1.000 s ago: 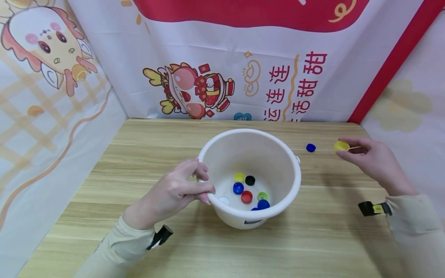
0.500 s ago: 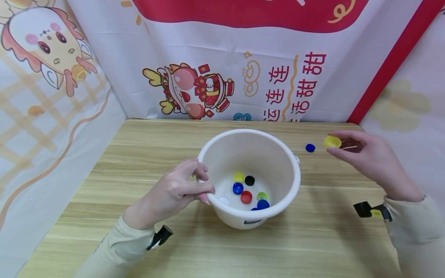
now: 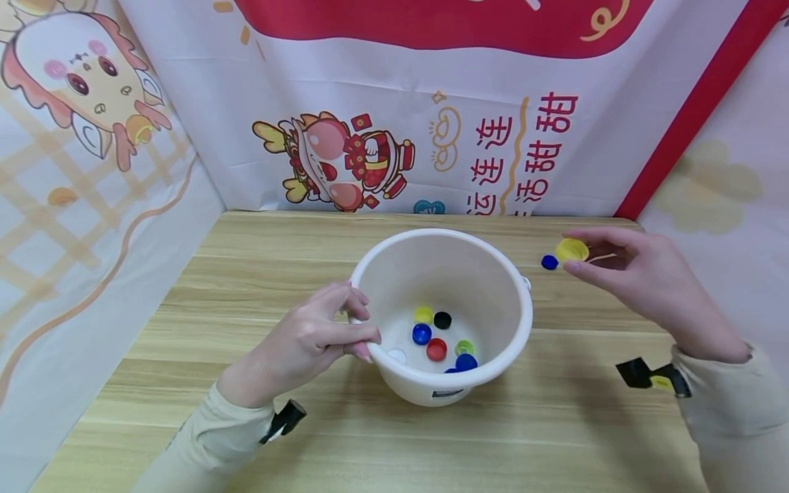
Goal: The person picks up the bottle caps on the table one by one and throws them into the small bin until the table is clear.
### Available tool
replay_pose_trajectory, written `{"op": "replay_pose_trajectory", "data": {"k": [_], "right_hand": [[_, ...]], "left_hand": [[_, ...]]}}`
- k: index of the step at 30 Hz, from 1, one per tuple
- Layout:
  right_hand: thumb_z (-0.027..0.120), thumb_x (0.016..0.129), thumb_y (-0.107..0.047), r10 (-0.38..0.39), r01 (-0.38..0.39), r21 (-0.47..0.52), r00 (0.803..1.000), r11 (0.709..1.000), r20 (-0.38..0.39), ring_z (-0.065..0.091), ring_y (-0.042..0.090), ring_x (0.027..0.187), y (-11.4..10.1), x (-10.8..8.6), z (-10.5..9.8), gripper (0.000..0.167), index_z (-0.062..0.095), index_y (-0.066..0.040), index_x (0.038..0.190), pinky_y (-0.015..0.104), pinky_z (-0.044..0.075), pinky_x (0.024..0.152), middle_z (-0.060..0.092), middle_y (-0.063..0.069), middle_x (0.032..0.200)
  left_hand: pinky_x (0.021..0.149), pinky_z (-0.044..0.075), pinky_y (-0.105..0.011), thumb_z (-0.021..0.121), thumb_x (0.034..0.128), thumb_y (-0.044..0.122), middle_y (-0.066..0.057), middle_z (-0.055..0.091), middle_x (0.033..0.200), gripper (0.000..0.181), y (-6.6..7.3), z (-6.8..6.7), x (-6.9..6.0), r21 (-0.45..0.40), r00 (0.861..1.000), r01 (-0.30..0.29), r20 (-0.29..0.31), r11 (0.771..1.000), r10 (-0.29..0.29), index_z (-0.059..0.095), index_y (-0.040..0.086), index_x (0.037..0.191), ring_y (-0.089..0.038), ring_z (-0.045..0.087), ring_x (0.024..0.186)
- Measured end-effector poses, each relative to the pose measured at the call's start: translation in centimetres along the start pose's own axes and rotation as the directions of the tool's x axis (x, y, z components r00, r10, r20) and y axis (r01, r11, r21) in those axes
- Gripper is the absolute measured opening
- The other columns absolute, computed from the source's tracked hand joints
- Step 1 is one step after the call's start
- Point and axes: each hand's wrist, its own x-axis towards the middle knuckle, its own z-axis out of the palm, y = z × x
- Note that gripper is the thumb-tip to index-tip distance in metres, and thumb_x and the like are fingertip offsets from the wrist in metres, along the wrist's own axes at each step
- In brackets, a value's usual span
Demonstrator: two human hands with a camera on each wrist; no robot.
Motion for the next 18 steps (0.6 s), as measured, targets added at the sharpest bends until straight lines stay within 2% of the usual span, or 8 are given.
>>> {"op": "replay_pose_trajectory", "data": {"k": [9, 15, 18], "right_hand": [[0.084, 0.083, -0.021, -0.047, 0.046, 0.044, 0.999, 0.998, 0.020, 0.066, 0.009, 0.084, -1.9, -0.1, 0.5, 0.040, 0.070, -0.018, 0.120, 0.014, 0.055, 0.070, 0.066, -0.001, 0.108], [0.084, 0.082, -0.014, -0.091, 0.089, 0.064, 0.995, 0.994, 0.032, 0.066, 0.011, 0.085, -3.0, 0.0, 1.0, 0.041, 0.071, -0.015, 0.121, 0.016, 0.056, 0.069, 0.068, 0.001, 0.108], [0.084, 0.081, -0.015, -0.111, 0.109, 0.059, 0.993, 0.992, 0.041, 0.065, 0.012, 0.085, -3.6, 0.2, 1.1, 0.041, 0.071, -0.016, 0.120, 0.016, 0.056, 0.070, 0.069, 0.000, 0.107]], "left_hand": [[0.094, 0.054, -0.036, 0.063, 0.0893, 0.039, -0.003, 0.060, 0.102, 0.029, -0.1, 0.0, 0.0, 0.002, 1.000, -0.013, -0.006, 1.000, 0.013, 0.080, 0.016, 0.098, -0.024, 0.059, 0.105], [0.097, 0.053, -0.035, 0.064, 0.0880, 0.039, -0.002, 0.060, 0.103, 0.029, 0.0, 0.0, -0.1, -0.024, 0.999, 0.031, 0.010, 0.999, -0.031, 0.080, 0.017, 0.098, -0.024, 0.059, 0.108], [0.097, 0.053, -0.035, 0.064, 0.0882, 0.039, -0.002, 0.060, 0.103, 0.029, 0.0, 0.0, -0.1, -0.025, 0.999, 0.032, 0.010, 0.999, -0.032, 0.080, 0.017, 0.098, -0.023, 0.058, 0.109]]}}
